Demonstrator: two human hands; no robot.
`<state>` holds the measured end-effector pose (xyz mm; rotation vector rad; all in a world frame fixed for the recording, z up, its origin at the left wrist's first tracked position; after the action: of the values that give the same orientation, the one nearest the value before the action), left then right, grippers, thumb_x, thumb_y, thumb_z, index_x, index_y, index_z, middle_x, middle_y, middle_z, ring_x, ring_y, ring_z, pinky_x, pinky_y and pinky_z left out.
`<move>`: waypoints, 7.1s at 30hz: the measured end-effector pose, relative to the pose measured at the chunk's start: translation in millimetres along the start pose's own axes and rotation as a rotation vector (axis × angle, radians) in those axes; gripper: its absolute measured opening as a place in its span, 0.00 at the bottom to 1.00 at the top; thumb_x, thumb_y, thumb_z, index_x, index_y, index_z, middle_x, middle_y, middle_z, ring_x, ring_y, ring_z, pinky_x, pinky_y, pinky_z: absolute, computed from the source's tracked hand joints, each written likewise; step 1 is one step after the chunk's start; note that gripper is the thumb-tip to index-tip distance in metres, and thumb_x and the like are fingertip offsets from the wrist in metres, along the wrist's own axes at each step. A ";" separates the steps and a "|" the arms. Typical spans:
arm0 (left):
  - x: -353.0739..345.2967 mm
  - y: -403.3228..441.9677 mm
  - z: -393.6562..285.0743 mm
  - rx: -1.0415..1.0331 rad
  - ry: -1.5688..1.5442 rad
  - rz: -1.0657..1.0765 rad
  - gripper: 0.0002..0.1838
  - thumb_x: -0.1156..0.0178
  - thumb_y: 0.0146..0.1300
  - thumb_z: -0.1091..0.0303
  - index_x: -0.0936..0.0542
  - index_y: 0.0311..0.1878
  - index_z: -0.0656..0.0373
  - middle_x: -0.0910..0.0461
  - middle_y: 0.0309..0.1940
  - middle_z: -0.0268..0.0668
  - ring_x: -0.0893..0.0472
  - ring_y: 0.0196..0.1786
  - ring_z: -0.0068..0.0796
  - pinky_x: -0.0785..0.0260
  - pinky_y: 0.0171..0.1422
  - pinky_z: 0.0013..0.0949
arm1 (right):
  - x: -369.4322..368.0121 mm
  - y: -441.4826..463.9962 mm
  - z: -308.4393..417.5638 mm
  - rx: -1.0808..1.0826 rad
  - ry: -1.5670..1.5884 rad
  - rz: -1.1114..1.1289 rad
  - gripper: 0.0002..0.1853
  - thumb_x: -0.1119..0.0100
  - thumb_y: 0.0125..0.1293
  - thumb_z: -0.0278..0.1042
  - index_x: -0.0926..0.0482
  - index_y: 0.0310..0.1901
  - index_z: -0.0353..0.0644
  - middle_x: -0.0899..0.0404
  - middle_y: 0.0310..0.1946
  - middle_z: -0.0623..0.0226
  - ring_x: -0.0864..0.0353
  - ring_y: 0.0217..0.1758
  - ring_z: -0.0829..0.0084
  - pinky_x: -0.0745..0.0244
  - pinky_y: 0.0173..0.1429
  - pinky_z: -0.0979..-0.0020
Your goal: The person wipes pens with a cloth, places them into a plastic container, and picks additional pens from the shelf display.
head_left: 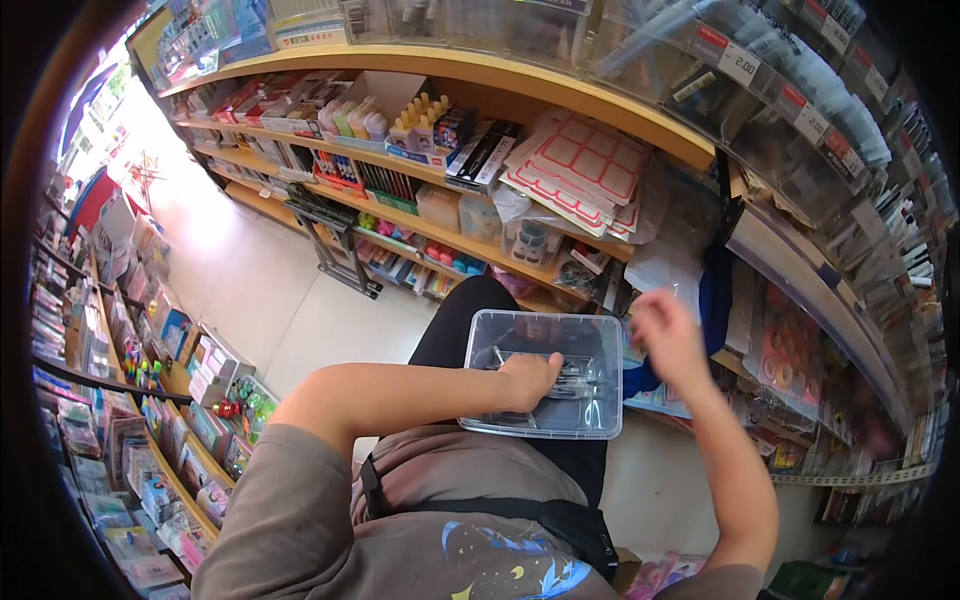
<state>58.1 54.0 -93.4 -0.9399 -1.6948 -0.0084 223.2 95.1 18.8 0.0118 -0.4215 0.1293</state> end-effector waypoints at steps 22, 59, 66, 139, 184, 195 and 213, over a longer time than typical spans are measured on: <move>31.1 -33.3 12.0 -0.180 -0.756 -0.380 0.22 0.41 0.47 0.67 0.36 0.44 0.65 0.27 0.36 0.57 0.25 0.42 0.52 0.33 0.45 0.40 | -124.5 -52.7 -54.3 -0.980 0.686 0.344 0.15 0.59 0.67 0.43 0.28 0.48 0.46 0.24 0.42 0.61 0.24 0.43 0.65 0.27 0.49 0.60; 26.3 -65.4 -5.7 -0.446 -1.209 -0.180 0.20 0.41 0.52 0.71 0.32 0.49 0.65 0.24 0.35 0.37 0.24 0.40 0.24 0.31 0.44 0.27 | -107.2 -58.0 20.7 -0.019 0.799 0.112 0.23 0.39 0.56 0.27 0.36 0.52 0.37 0.23 0.42 0.55 0.24 0.49 0.68 0.32 0.55 0.69; 21.2 -64.1 -4.7 -0.372 -1.233 -0.161 0.22 0.39 0.51 0.69 0.31 0.49 0.65 0.24 0.34 0.36 0.25 0.40 0.23 0.32 0.44 0.27 | -113.4 -53.5 20.3 -0.024 0.702 0.028 0.19 0.36 0.51 0.23 0.33 0.43 0.38 0.21 0.36 0.56 0.21 0.42 0.67 0.27 0.49 0.67; -6.2 -76.6 -21.0 -0.139 -2.153 0.330 0.10 0.51 0.64 0.65 0.25 0.39 0.62 0.20 0.30 0.40 0.20 0.29 0.28 0.26 0.34 0.27 | 135.4 136.7 461.5 1.088 0.234 -0.743 0.08 0.35 0.49 0.23 0.26 0.29 0.38 0.23 0.23 0.68 0.22 0.22 0.74 0.25 0.29 0.75; -6.2 -72.8 -11.1 -0.176 -2.102 0.358 0.10 0.51 0.64 0.64 0.25 0.39 0.61 0.21 0.30 0.38 0.20 0.31 0.26 0.25 0.36 0.27 | 110.6 169.2 420.4 0.107 -0.573 -0.455 0.27 0.35 0.53 0.46 0.26 0.43 0.28 0.24 0.35 0.57 0.24 0.40 0.73 0.22 0.39 0.71; -13.2 -78.1 -15.5 -0.145 -2.099 0.352 0.09 0.50 0.63 0.65 0.25 0.37 0.60 0.21 0.29 0.37 0.21 0.30 0.25 0.25 0.36 0.28 | 115.6 168.5 408.8 0.334 -0.544 -0.419 0.08 0.44 0.59 0.25 0.24 0.41 0.38 0.23 0.33 0.70 0.25 0.34 0.79 0.26 0.37 0.76; -16.3 -80.1 -8.9 -0.225 -2.117 0.352 0.09 0.50 0.64 0.65 0.25 0.38 0.60 0.21 0.29 0.37 0.20 0.31 0.27 0.25 0.37 0.28 | 123.0 145.1 426.2 0.366 -0.519 -0.381 0.06 0.50 0.61 0.23 0.24 0.38 0.41 0.25 0.33 0.75 0.26 0.35 0.81 0.26 0.39 0.74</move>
<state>19.5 -13.9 -67.7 -1.4908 -3.3143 1.5417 142.4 237.8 455.8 0.4925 -0.9000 -0.1800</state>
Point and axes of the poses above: each hand's wrist, its own y-axis towards the middle knuckle, its own x-axis out of the back of the hand, z = x × y, the point moved 4 cm from there along y, towards the middle knuckle
